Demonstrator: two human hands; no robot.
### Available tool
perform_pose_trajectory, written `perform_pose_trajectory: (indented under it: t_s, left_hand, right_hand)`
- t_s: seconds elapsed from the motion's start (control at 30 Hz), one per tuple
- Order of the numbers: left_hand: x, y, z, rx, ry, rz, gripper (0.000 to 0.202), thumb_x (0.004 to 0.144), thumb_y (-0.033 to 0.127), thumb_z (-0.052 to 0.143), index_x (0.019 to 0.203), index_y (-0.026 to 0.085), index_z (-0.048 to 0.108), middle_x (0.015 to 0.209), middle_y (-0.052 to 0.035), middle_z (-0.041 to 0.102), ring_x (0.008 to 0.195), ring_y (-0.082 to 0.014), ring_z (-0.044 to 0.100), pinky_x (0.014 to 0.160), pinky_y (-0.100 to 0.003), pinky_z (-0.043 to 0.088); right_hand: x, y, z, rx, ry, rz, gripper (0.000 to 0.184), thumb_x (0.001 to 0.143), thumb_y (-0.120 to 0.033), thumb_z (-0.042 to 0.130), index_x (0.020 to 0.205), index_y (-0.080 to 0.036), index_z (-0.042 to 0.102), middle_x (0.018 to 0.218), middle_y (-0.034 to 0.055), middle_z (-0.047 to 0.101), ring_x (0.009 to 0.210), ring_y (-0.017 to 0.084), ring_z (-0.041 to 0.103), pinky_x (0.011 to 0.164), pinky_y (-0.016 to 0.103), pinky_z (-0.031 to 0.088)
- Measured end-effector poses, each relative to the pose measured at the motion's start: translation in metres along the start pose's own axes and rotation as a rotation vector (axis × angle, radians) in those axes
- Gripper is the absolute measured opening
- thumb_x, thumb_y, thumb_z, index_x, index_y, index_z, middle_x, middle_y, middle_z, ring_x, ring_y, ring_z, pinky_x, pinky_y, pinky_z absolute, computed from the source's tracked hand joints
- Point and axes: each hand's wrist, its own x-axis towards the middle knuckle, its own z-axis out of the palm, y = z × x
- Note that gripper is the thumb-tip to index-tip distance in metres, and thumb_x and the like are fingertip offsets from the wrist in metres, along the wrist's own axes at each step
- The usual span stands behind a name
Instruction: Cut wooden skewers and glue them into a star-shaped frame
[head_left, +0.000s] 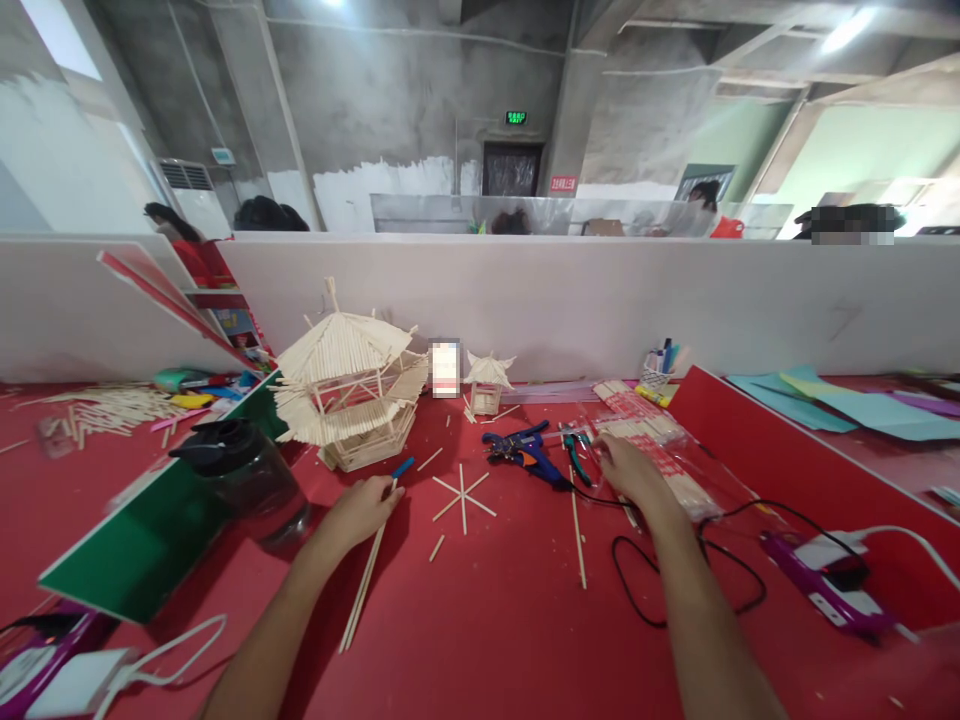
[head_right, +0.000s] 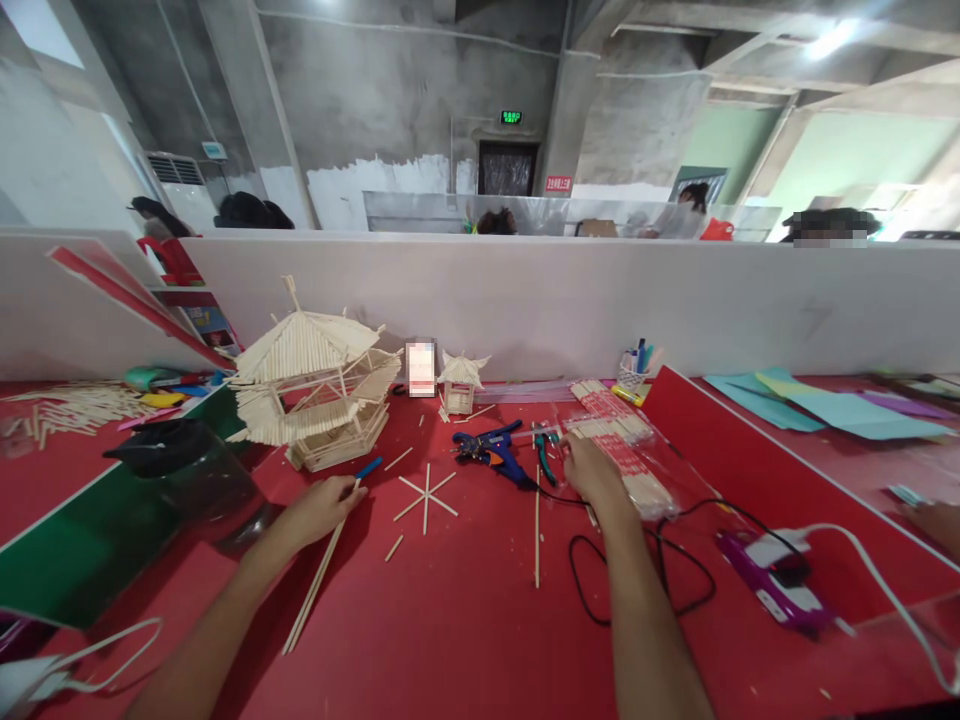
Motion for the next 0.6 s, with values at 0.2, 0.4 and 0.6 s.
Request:
perform_pose_trajectory:
  t_s: [0.2,0.4,0.6]
  left_hand:
    - [-0.0008,0.0054,0.0003,0.161,0.003,-0.033,0.023,0.095,0.035,0.048,0.09,0.018,0.062,0.087,-0.0131,0.073,0.082,-0.0296,0.069,0.062,-0.029,0.035]
    - [-0.0007,0.0072,0.0003,0.218,0.017,-0.058,0.029,0.095,0.041,0.049,0.107,0.017,0.061,0.09,-0.014,0.073,0.085,-0.0303,0.07,0.067,-0.03,0.041]
    - [-0.0034,0.0102,-0.0055,0.233,0.042,-0.064,0.029,0.098,0.033,0.042,0.112,0.018,0.063,0.095,-0.0167,0.073,0.088,-0.0317,0.07,0.07,-0.033,0.043]
  right_hand:
    - [-0.0022,-0.0007,-0.0019,-0.062,-0.035,0.042,0.032,0.089,-0.013,0.049,0.116,-0.018,0.064,0.109,0.0151,0.062,0.096,0.023,0.062,0.081,0.029,0.042]
    - [-0.0025,0.002,0.0019,-0.051,-0.022,0.065,0.031,0.09,-0.015,0.049,0.116,-0.019,0.065,0.109,0.0143,0.059,0.087,0.02,0.063,0.076,0.028,0.042]
    - [-0.0004,0.008,0.0063,0.011,-0.05,0.023,0.04,0.08,-0.002,0.049,0.109,-0.021,0.067,0.104,0.0106,0.069,0.094,0.021,0.064,0.073,0.025,0.041]
